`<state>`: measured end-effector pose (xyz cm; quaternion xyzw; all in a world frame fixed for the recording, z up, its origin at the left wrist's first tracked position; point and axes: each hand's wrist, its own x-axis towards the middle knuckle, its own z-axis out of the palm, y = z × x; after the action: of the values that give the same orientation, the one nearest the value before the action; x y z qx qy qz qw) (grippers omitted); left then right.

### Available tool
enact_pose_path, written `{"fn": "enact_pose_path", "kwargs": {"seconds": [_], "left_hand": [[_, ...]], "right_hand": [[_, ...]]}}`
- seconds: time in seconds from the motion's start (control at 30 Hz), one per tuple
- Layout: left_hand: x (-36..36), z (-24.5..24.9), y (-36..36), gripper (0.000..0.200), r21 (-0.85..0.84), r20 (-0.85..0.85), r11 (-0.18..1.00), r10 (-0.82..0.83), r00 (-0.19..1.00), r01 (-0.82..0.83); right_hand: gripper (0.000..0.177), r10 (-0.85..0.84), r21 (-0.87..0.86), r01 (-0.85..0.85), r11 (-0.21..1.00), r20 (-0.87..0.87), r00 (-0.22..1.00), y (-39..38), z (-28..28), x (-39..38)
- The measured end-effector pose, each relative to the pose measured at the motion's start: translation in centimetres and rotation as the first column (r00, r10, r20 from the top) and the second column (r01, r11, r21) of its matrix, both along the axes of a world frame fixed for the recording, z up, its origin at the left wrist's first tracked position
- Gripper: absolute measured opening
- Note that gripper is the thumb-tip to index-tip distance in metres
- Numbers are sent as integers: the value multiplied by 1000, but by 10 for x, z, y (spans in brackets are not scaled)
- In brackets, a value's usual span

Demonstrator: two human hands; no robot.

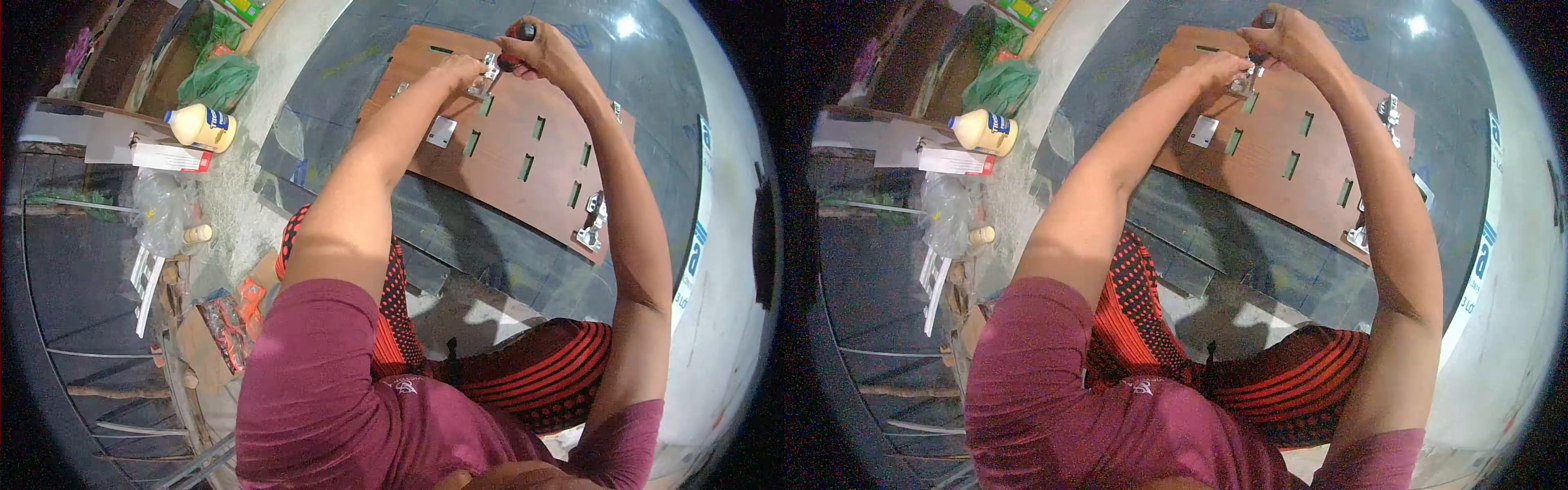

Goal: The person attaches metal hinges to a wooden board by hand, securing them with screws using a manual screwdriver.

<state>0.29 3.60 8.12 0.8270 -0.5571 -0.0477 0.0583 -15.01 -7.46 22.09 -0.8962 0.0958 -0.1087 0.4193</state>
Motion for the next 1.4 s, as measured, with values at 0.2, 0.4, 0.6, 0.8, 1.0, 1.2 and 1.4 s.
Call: {"fn": "enact_pose_path", "kwargs": {"seconds": [0.2, 0.4, 0.6, 0.8, 1.0, 1.2, 1.4], "left_hand": [[7, 0, -9, 25, 101, -46, 994, 50, 998, -45], [7, 0, -9, 24, 82, -70, 995, 66, 995, -60], [-4, 4, -3, 21, 23, 31, 1000, 18, 999, -19], [-11, 16, -3, 20, 51, -35, 995, 91, 995, -89], [6, -5, -5, 18, -15, -13, 1000, -17, 1000, 17], [-4, 2, 2, 16, -134, 9, 990, -47, 999, 48], [-2, 9, -1, 15, -37, -44, 999, -21, 999, 19]], "right_hand": [[39, 188, 193, -193, 962, 42, 981, 2, 1, -10], [40, 193, 201, -202, 959, 64, 979, -5, -3, -4], [40, -1, 11, 1, 1000, 15, 1000, 4, 2, -2], [45, 200, 283, -238, 929, 156, 967, -9, -21, 10], [41, -3, 22, 1, 1000, 131, 991, 1, -20, 13], [41, 39, -54, -32, 998, 136, 990, -12, -15, 13], [50, -99, -74, 122, 990, 261, 960, -16, -13, 10]]}}
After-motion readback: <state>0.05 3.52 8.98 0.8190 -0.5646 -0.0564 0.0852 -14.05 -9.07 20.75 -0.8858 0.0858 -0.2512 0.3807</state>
